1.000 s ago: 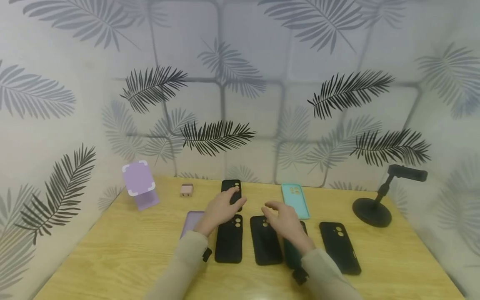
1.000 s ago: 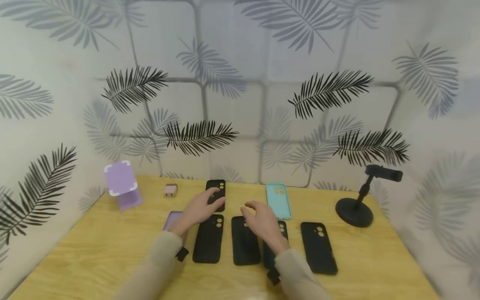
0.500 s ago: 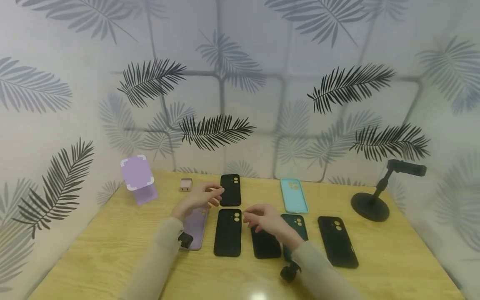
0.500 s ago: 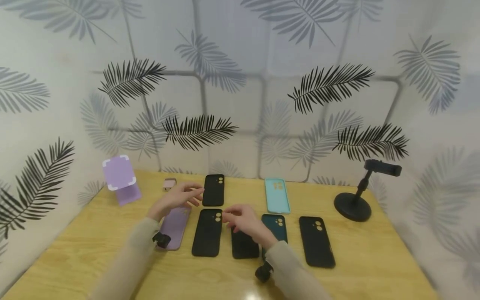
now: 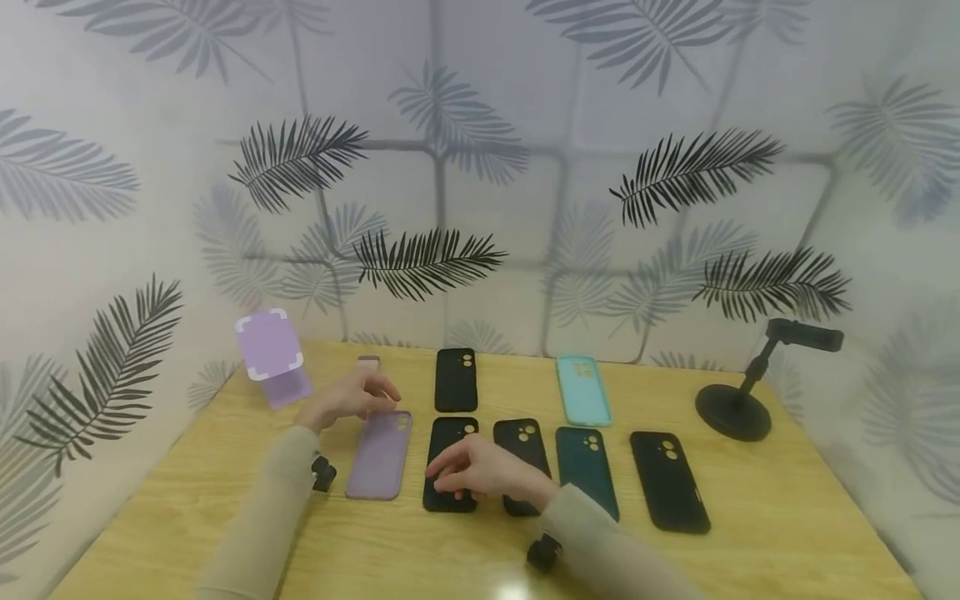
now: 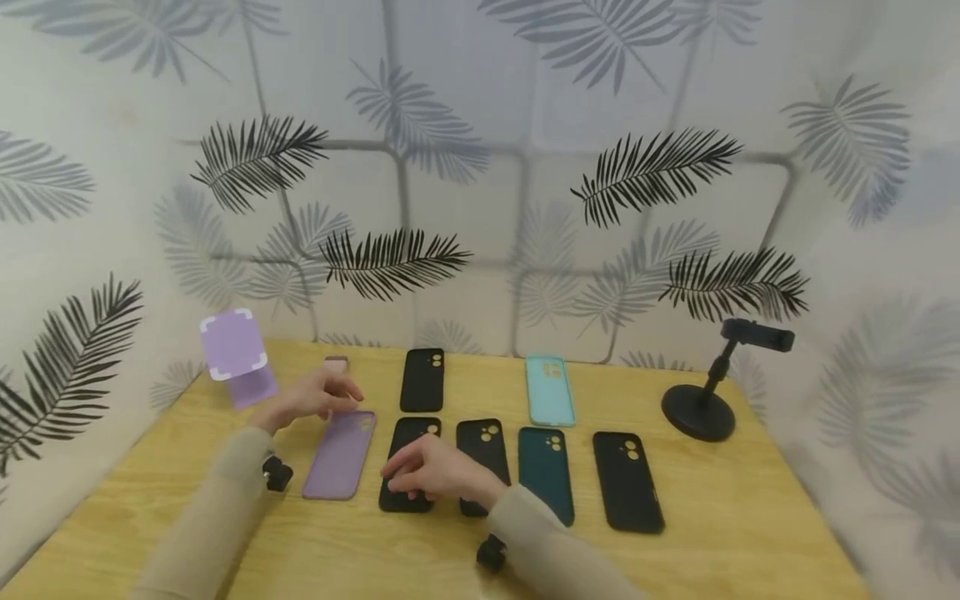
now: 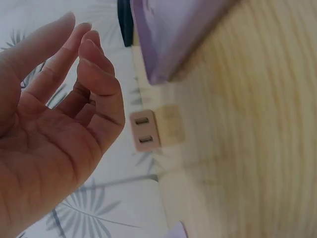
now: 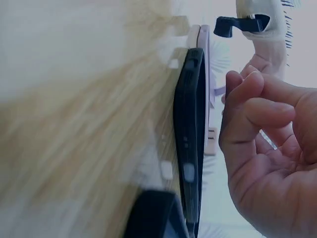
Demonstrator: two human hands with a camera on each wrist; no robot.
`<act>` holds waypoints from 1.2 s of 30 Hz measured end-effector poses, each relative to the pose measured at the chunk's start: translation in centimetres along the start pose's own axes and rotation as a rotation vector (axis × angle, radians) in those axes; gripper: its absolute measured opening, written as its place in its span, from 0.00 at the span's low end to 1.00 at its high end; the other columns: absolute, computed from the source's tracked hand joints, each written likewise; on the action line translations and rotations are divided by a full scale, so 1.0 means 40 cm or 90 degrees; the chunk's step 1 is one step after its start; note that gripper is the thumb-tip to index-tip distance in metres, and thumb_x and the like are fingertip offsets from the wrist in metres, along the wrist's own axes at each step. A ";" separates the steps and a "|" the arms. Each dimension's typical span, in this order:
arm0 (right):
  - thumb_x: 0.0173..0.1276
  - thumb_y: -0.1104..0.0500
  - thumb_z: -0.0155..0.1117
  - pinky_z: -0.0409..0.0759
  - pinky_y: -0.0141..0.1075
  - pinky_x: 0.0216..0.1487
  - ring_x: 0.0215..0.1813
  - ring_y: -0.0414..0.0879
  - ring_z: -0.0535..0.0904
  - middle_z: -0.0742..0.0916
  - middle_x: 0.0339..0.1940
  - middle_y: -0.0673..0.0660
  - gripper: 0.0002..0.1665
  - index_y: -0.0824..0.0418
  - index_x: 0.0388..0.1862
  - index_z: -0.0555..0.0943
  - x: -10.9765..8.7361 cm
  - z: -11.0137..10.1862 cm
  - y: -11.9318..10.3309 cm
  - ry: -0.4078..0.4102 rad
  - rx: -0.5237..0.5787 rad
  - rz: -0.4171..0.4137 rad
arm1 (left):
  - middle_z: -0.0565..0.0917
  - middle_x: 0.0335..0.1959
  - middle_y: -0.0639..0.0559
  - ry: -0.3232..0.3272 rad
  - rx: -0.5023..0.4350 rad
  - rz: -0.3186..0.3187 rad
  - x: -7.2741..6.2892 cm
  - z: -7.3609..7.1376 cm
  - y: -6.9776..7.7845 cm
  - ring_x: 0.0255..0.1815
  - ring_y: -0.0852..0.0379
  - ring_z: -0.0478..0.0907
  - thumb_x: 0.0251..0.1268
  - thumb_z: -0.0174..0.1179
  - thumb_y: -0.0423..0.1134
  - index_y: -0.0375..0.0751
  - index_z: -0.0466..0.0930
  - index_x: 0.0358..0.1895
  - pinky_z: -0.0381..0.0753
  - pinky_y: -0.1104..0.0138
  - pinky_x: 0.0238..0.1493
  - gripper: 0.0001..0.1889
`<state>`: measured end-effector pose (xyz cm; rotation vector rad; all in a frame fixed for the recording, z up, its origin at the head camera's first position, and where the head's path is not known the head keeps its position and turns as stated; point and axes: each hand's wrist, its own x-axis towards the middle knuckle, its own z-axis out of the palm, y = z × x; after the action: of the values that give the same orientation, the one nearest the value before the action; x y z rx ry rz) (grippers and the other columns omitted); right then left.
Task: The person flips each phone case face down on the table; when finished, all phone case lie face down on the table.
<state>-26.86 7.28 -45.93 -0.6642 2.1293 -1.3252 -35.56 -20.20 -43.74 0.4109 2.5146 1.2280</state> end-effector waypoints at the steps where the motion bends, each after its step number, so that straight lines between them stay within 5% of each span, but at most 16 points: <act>1: 0.69 0.61 0.65 0.64 0.30 0.15 0.20 0.42 0.72 0.87 0.27 0.54 0.12 0.59 0.50 0.86 0.005 0.007 -0.003 -0.007 0.000 -0.001 | 0.85 0.43 0.43 -0.003 0.001 -0.001 -0.003 -0.004 -0.008 0.39 0.52 0.77 0.64 0.64 0.36 0.33 0.83 0.49 0.79 0.62 0.35 0.13; 9: 0.68 0.62 0.65 0.63 0.28 0.13 0.13 0.39 0.66 0.83 0.17 0.50 0.12 0.60 0.49 0.87 0.046 0.045 -0.024 -0.029 -0.051 -0.026 | 0.83 0.45 0.40 -0.015 0.000 -0.035 -0.001 -0.008 -0.062 0.40 0.53 0.79 0.60 0.65 0.30 0.32 0.82 0.51 0.82 0.64 0.36 0.15; 20: 0.68 0.65 0.65 0.68 0.28 0.12 0.10 0.39 0.72 0.86 0.17 0.52 0.11 0.58 0.48 0.87 0.076 0.078 -0.038 -0.049 -0.087 -0.012 | 0.83 0.49 0.37 -0.021 0.011 -0.036 0.008 -0.017 -0.103 0.48 0.51 0.80 0.58 0.65 0.26 0.31 0.82 0.49 0.84 0.64 0.44 0.15; 28: 0.67 0.65 0.65 0.71 0.27 0.13 0.12 0.39 0.72 0.82 0.11 0.51 0.10 0.60 0.45 0.88 0.087 0.092 -0.060 -0.027 -0.076 0.030 | 0.85 0.43 0.41 -0.025 -0.005 -0.043 0.012 -0.018 -0.100 0.38 0.58 0.81 0.59 0.64 0.26 0.29 0.83 0.48 0.84 0.67 0.39 0.13; 36: 0.67 0.67 0.64 0.75 0.28 0.15 0.13 0.39 0.73 0.80 0.11 0.52 0.09 0.63 0.44 0.88 0.085 0.098 -0.079 -0.009 -0.049 0.073 | 0.85 0.42 0.43 -0.035 -0.009 -0.049 0.010 -0.018 -0.088 0.38 0.58 0.80 0.63 0.62 0.28 0.28 0.81 0.49 0.83 0.67 0.40 0.13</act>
<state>-26.34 1.28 -45.15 -0.5714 2.1819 -1.1804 -36.62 -22.64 -46.20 0.3364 2.4497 1.1892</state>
